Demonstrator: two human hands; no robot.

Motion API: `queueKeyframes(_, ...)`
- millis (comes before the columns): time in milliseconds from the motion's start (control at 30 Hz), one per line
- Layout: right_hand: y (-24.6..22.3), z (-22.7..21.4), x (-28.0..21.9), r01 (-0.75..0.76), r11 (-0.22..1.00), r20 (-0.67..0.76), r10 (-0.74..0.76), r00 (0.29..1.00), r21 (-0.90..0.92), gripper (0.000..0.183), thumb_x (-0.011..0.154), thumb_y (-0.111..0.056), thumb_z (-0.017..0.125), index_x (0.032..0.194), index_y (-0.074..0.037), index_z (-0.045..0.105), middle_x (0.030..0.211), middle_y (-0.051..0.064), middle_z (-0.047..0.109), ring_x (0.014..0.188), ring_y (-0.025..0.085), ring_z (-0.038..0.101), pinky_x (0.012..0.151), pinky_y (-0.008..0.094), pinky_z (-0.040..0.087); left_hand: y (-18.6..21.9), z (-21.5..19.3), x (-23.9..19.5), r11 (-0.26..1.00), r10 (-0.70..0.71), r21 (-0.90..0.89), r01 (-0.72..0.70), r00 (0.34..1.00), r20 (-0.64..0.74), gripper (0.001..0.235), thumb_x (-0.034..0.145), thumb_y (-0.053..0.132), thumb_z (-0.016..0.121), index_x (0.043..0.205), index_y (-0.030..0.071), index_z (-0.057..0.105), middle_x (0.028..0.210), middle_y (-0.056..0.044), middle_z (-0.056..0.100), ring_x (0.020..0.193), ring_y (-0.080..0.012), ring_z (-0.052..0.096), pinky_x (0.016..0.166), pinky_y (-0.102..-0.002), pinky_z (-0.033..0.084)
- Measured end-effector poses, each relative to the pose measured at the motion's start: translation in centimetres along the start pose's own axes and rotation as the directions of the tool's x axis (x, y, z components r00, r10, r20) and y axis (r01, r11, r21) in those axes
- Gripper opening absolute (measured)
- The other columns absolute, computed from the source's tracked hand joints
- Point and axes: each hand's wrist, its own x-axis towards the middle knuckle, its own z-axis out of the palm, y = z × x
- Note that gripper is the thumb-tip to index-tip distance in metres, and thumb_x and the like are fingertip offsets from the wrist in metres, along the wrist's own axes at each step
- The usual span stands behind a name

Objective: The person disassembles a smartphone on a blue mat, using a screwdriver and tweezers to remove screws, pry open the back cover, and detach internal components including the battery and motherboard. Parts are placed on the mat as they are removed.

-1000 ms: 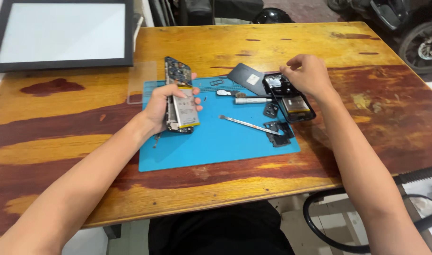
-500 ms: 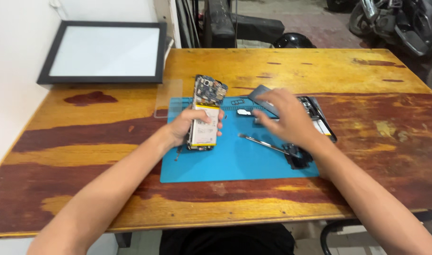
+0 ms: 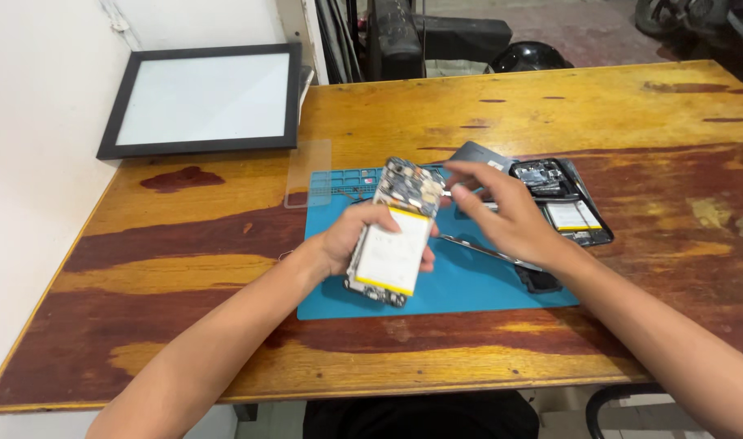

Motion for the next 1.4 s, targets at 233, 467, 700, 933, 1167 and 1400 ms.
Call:
queueKeyframes(233, 1.3, -0.1, 0.0, -0.421, 0.856, 0.235, 0.361, 0.902, 0.299, 0.022, 0.098, -0.022, 0.068, 0.092, -0.002, 0.071, 0.079, -0.001, 0.070, 0.069, 0.003, 0.057, 0.059, 0.022, 0.046, -0.7, 3.0, 0.3, 0.981, -0.098, 0.152, 0.117, 0.987, -0.125, 0.047, 0.097, 0.014, 0.059, 0.140, 0.006, 0.040, 0.115, -0.023, 0.072, 0.095, -0.0374, 0.075, 0.080, -0.044, 0.064)
queueKeyframes(467, 0.9, 0.0, 0.5, -0.674, 0.690, 0.326, 0.594, 0.735, 0.263, 0.024, 0.095, -0.026, 0.070, 0.083, -0.006, 0.068, 0.068, -0.001, 0.065, 0.056, 0.006, 0.054, 0.048, 0.024, 0.044, 0.7, 2.6, 0.4, 0.809, -0.050, 0.528, 0.258, 0.925, -0.376, 0.064, 0.091, 0.034, 0.077, 0.134, -0.009, 0.059, 0.106, -0.022, 0.075, 0.082, -0.0244, 0.072, 0.067, -0.035, 0.059)
queueKeyframes(700, 0.1, 0.8, 0.3, -0.714, 0.688, 0.315, 0.653, 0.689, 0.134, 0.029, 0.094, -0.029, 0.072, 0.081, -0.004, 0.065, 0.061, 0.000, 0.061, 0.048, 0.008, 0.050, 0.041, 0.026, 0.037, 1.3, 5.5, -1.9, -0.045, 0.167, 0.934, 0.354, 0.925, -0.343, 0.111, 0.057, 0.051, 0.092, 0.141, 0.000, 0.038, 0.123, -0.024, 0.061, 0.122, -0.0339, 0.060, 0.098, -0.041, 0.051)
queueKeyframes(933, -0.1, 0.6, 0.3, -0.564, 0.821, 0.296, 0.562, 0.772, -0.088, 0.035, 0.095, -0.034, 0.069, 0.083, -0.002, 0.077, 0.060, 0.003, 0.066, 0.047, 0.009, 0.056, 0.041, 0.028, 0.042, 1.7, 5.8, -2.3, -0.163, 0.185, 0.939, 0.302, 0.945, -0.272, 0.101, 0.061, 0.038, 0.091, 0.144, 0.003, 0.045, 0.132, -0.016, 0.054, 0.125, -0.0339, 0.053, 0.100, -0.042, 0.047)
queueKeyframes(1167, 0.0, -2.2, 0.9, -0.203, 0.898, 0.343, 0.347, 0.873, -0.390, 0.025, 0.079, -0.024, 0.081, 0.094, -0.004, 0.082, 0.078, 0.010, 0.076, 0.061, 0.016, 0.067, 0.055, 0.032, 0.053, 2.4, 5.8, -2.7, -0.186, 0.106, 0.943, 0.277, 0.960, -0.261, 0.094, 0.059, 0.029, 0.087, 0.142, 0.000, 0.052, 0.127, -0.013, 0.055, 0.121, -0.0290, 0.055, 0.099, -0.036, 0.049)
queueKeyframes(1400, 0.1, -3.2, 0.7, -0.128, 0.909, 0.457, 0.316, 0.831, -0.396, 0.020, 0.077, -0.013, 0.078, 0.093, -0.001, 0.079, 0.086, 0.011, 0.078, 0.076, 0.019, 0.075, 0.072, 0.033, 0.060, 3.1, 6.3, -3.0, -0.169, 0.030, 0.952, 0.257, 0.966, -0.255, 0.082, 0.064, 0.020, 0.087, 0.139, 0.006, 0.057, 0.122, -0.010, 0.061, 0.122, -0.0284, 0.054, 0.102, -0.036, 0.045)
